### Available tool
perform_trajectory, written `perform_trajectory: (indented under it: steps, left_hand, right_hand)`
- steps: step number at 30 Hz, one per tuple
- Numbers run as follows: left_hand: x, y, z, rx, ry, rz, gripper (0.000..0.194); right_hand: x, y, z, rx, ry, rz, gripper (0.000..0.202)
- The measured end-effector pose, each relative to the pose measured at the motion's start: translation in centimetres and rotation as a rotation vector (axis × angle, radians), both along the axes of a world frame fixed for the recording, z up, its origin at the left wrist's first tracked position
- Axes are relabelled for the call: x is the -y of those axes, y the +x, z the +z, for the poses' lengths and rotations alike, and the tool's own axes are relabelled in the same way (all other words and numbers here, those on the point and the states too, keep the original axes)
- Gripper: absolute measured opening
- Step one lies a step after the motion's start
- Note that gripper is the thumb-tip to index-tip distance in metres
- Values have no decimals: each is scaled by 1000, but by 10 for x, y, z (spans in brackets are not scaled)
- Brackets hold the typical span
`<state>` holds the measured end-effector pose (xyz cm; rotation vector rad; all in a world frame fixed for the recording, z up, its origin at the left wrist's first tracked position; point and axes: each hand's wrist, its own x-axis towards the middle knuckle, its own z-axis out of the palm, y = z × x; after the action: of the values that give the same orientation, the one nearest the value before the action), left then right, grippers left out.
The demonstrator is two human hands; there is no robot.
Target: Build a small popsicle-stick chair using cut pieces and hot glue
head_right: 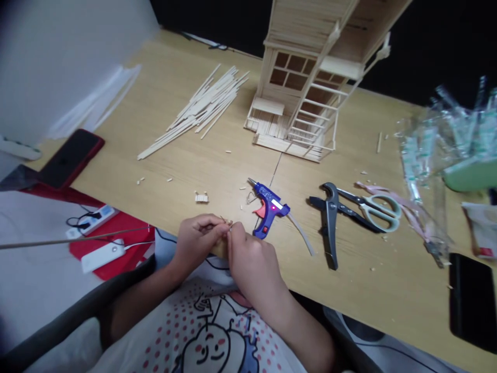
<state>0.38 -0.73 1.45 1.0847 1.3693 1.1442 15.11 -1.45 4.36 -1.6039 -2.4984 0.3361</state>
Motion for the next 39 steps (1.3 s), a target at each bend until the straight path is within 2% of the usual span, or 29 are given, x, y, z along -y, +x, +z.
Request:
perform_trajectory:
  steps: [7, 19, 24, 31, 35, 39]
  left_hand:
    - [5, -1, 0, -209, 149, -58, 25]
    - [7, -4, 1, -520, 393, -71, 25]
    - [6, -7, 1, -570, 388, -58, 23]
    - [2, -9, 3, -533, 344, -32, 20]
    - [3, -12, 2, -467, 253, -4, 21]
    - [4, -11, 7, -374, 192, -18, 25]
  right_hand:
    - [2, -2, -1, 52, 25, 11, 24]
    - [4, -7, 1, 34, -56, -35, 26]
    - [2, -11, 4, 6, -181, -38, 26]
    - [-2, -8, 9, -79, -299, -97, 30]
    - [-7, 0, 10, -279, -273, -157, 32]
    - [-12, 1, 13, -480, -217, -202, 23]
